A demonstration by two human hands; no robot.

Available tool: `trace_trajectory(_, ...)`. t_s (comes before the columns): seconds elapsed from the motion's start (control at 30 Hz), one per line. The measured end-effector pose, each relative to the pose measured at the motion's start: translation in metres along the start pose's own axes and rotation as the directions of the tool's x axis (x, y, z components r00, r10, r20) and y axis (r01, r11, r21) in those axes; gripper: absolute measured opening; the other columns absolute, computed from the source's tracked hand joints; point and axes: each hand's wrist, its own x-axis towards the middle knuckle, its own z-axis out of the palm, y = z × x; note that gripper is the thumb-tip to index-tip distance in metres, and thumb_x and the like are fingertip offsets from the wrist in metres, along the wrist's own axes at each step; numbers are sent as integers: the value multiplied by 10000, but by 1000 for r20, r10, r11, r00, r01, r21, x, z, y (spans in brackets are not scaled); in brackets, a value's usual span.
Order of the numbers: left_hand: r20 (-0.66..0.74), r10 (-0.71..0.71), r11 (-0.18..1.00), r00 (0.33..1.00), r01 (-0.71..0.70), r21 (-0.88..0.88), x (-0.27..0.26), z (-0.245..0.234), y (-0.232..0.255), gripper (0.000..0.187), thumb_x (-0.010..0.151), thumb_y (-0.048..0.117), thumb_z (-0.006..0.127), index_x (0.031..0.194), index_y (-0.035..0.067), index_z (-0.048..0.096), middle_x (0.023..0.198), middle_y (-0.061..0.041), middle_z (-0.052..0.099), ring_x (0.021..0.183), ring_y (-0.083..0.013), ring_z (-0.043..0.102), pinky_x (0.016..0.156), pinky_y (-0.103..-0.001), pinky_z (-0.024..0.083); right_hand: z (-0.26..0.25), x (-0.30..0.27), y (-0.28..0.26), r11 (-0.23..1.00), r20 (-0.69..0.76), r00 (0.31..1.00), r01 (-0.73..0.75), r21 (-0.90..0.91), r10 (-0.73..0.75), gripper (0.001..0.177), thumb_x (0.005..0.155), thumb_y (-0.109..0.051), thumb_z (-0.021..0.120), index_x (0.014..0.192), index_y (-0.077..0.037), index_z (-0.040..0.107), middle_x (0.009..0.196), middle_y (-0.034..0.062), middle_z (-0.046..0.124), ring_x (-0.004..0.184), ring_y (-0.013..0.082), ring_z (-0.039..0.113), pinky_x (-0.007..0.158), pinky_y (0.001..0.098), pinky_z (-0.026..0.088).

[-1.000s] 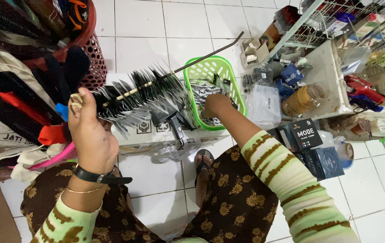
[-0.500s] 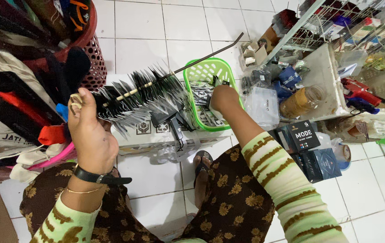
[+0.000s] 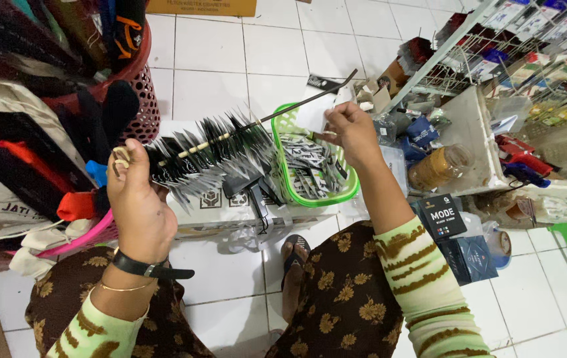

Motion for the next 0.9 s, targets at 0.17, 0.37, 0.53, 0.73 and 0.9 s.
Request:
trace_trajectory(0.17,-1,14,1000,1000,-14,-19,-6,7,4,242,1006,493,691,1037,275,590,967,126,644,920,-30,673,873,-245,596,-6,10,1,976,-76,976,209,58,-204,205,973,-68,663,1130,-104,537,875,-3,635,800,132,723,782,338,689)
trace_trajectory(0.37,-3,30,998,1000,-30,-52,-11,9,6,235,1023,451,694,1037,243,587,968,98,651,923,-52,688,876,-261,614,-28,31,21,903,-152,891,428,-28,-427,304,982,-6,655,1279,-56,618,1039,76,741,912,116,705,823,289,647)
trace_trajectory(0.53,3,21,998,1000,-21,-58,-36,28,28,236,1027,442,678,1043,229,576,964,86,650,920,-59,694,873,-268,625,-30,26,11,791,-163,775,588,-167,-611,286,983,38,653,1258,-37,675,1065,79,750,969,92,640,859,278,590)
trace_trajectory(0.73,-5,19,998,1000,-19,-61,-30,24,22,224,1027,442,677,1033,239,584,949,94,652,901,-44,690,859,-252,617,-23,10,-6,665,-181,641,704,-247,-746,252,974,44,673,1209,-23,732,1023,85,760,971,79,619,915,328,567)
trace_trajectory(0.9,3,30,998,1000,-30,-55,-28,23,22,233,1020,450,683,1045,238,588,957,97,653,907,-42,688,872,-252,618,-21,12,-3,621,-179,595,747,-237,-784,223,976,58,678,1178,-6,750,1054,133,765,1016,112,644,960,373,561)
